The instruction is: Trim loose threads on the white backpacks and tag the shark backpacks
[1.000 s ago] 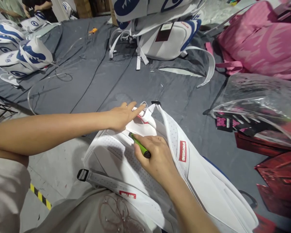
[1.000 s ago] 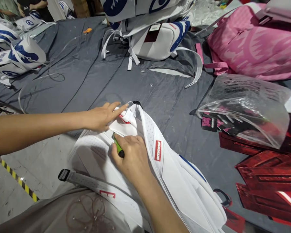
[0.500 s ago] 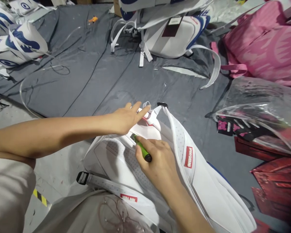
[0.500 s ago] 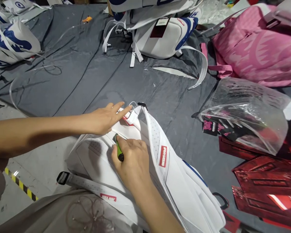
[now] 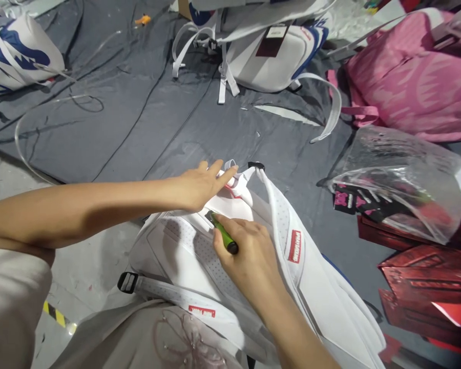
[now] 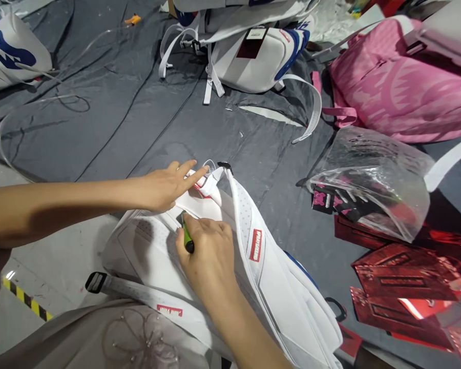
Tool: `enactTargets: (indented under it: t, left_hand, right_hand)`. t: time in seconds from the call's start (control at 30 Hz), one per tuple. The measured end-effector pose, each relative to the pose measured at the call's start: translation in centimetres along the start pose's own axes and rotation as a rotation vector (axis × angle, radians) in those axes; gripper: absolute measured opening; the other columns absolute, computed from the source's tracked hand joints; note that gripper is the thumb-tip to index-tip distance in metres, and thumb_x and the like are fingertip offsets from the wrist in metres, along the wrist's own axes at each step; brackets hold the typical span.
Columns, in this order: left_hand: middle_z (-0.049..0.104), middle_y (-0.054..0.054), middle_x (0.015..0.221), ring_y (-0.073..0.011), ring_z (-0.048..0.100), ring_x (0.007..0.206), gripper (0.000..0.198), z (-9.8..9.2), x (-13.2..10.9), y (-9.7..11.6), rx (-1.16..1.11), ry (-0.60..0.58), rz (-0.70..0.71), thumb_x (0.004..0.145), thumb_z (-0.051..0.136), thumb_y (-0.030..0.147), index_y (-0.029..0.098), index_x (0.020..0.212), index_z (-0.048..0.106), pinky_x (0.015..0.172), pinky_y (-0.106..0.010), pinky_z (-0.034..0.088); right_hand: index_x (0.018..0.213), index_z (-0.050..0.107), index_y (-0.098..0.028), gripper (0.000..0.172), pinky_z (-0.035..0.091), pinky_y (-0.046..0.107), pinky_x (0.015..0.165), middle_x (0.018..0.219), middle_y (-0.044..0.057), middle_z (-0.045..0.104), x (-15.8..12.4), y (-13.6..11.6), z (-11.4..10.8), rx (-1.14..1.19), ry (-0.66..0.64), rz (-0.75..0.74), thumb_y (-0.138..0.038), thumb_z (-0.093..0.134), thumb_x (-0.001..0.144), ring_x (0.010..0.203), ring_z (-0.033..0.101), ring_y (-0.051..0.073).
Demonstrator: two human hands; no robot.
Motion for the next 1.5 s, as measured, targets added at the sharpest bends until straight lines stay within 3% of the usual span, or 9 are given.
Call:
enactTargets:
  t: [0.13, 0.27, 0.4, 0.5, 0.63, 1.03, 1.2, 1.3, 1.5]
  left_hand:
    - [0.009, -0.017, 0.164, -0.0374, 0.037, 0.136, 0.108, 0.1, 0.0, -0.1, 0.002, 0.024, 0.004, 0.077, 0.064, 0.008, 0.025, 0.158, -0.006, 0.092, -0.038, 0.051]
    - [0.007, -0.016, 0.165, -0.0376, 0.036, 0.137, 0.107, 0.3, 0.0, -0.2, -0.01, 0.028, 0.016, 0.077, 0.061, 0.006, 0.025, 0.158, -0.007, 0.092, -0.038, 0.051]
    - [0.008, -0.017, 0.164, -0.0374, 0.037, 0.136, 0.105, 0.4, 0.0, -0.2, -0.011, 0.048, 0.022, 0.077, 0.058, 0.004, 0.023, 0.158, -0.006, 0.092, -0.038, 0.051]
    - [0.009, -0.017, 0.164, -0.0365, 0.038, 0.135, 0.103, 0.4, -0.1, -0.2, -0.01, 0.053, 0.03, 0.078, 0.057, 0.005, 0.022, 0.158, -0.005, 0.092, -0.038, 0.05]
    - [0.011, -0.017, 0.164, -0.0363, 0.039, 0.133, 0.101, 0.4, -0.1, -0.3, -0.005, 0.065, 0.03, 0.078, 0.058, 0.006, 0.021, 0.158, -0.003, 0.092, -0.038, 0.05]
    - [0.011, -0.018, 0.164, -0.0365, 0.039, 0.134, 0.098, 0.1, -0.4, -0.1, -0.007, 0.067, 0.038, 0.079, 0.056, 0.005, 0.021, 0.158, -0.001, 0.091, -0.037, 0.05]
    - [0.013, -0.016, 0.164, -0.0355, 0.039, 0.135, 0.1, 0.2, -0.3, -0.2, -0.02, 0.072, 0.021, 0.078, 0.055, 0.006, 0.024, 0.158, -0.001, 0.091, -0.037, 0.05]
    - [0.014, -0.017, 0.163, -0.0352, 0.041, 0.133, 0.098, 0.1, -0.4, -0.2, -0.011, 0.08, 0.035, 0.079, 0.056, 0.007, 0.023, 0.158, 0.0, 0.091, -0.036, 0.05]
    - [0.014, -0.018, 0.164, -0.0376, 0.041, 0.135, 0.099, 0.2, -0.9, -0.4, 0.034, 0.126, 0.05, 0.078, 0.055, 0.008, 0.021, 0.159, -0.001, 0.094, -0.04, 0.05]
  right_hand:
    - [0.12, 0.07, -0.021, 0.034, 0.048, 0.037, 0.086, 0.097, 0.005, 0.076, 0.1, -0.2, 0.2, 0.145, -0.102, -0.019, -0.023, 0.053, 0.091, 0.09, 0.069, 0.023]
    - [0.117, 0.071, -0.019, 0.032, 0.047, 0.041, 0.084, 0.09, 0.007, 0.075, 0.2, 0.1, 0.0, -0.006, -0.055, 0.01, -0.023, 0.054, 0.09, 0.088, 0.068, 0.026]
    - [0.12, 0.069, -0.021, 0.033, 0.047, 0.037, 0.083, 0.091, 0.005, 0.076, 0.1, 0.0, 0.2, 0.036, -0.112, -0.027, -0.022, 0.055, 0.091, 0.085, 0.069, 0.022]
    - [0.116, 0.071, -0.02, 0.031, 0.046, 0.038, 0.084, 0.088, 0.006, 0.075, 0.3, -0.1, 0.0, -0.018, -0.077, -0.016, -0.02, 0.054, 0.09, 0.086, 0.068, 0.024]
    - [0.119, 0.069, -0.022, 0.032, 0.046, 0.036, 0.083, 0.09, 0.004, 0.075, 0.5, -0.4, 0.2, 0.072, -0.141, -0.029, -0.02, 0.055, 0.09, 0.084, 0.068, 0.021]
    - [0.114, 0.071, -0.02, 0.03, 0.046, 0.038, 0.084, 0.093, 0.006, 0.076, 0.8, -0.4, -0.4, 0.014, -0.153, -0.014, -0.018, 0.056, 0.089, 0.087, 0.069, 0.023]
    - [0.111, 0.073, -0.02, 0.028, 0.047, 0.038, 0.082, 0.088, 0.006, 0.076, 0.8, -0.2, -0.3, -0.006, -0.136, 0.01, -0.019, 0.056, 0.089, 0.08, 0.069, 0.023]
    - [0.115, 0.071, -0.021, 0.03, 0.048, 0.035, 0.083, 0.09, 0.004, 0.076, 0.9, -0.4, -0.1, 0.095, -0.153, -0.01, -0.019, 0.056, 0.089, 0.083, 0.069, 0.021]
    - [0.096, 0.075, -0.024, 0.017, 0.045, 0.029, 0.077, 0.077, 0.002, 0.074, 0.8, -1.7, -1.1, -0.019, -0.08, -0.017, -0.021, 0.06, 0.087, 0.076, 0.068, 0.018]
Point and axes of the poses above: each hand's wrist, its own x-axis towards the middle knuckle, its own z-axis out of the palm, y = z × x, the point moved 5 cm from there along x, towards the middle knuckle
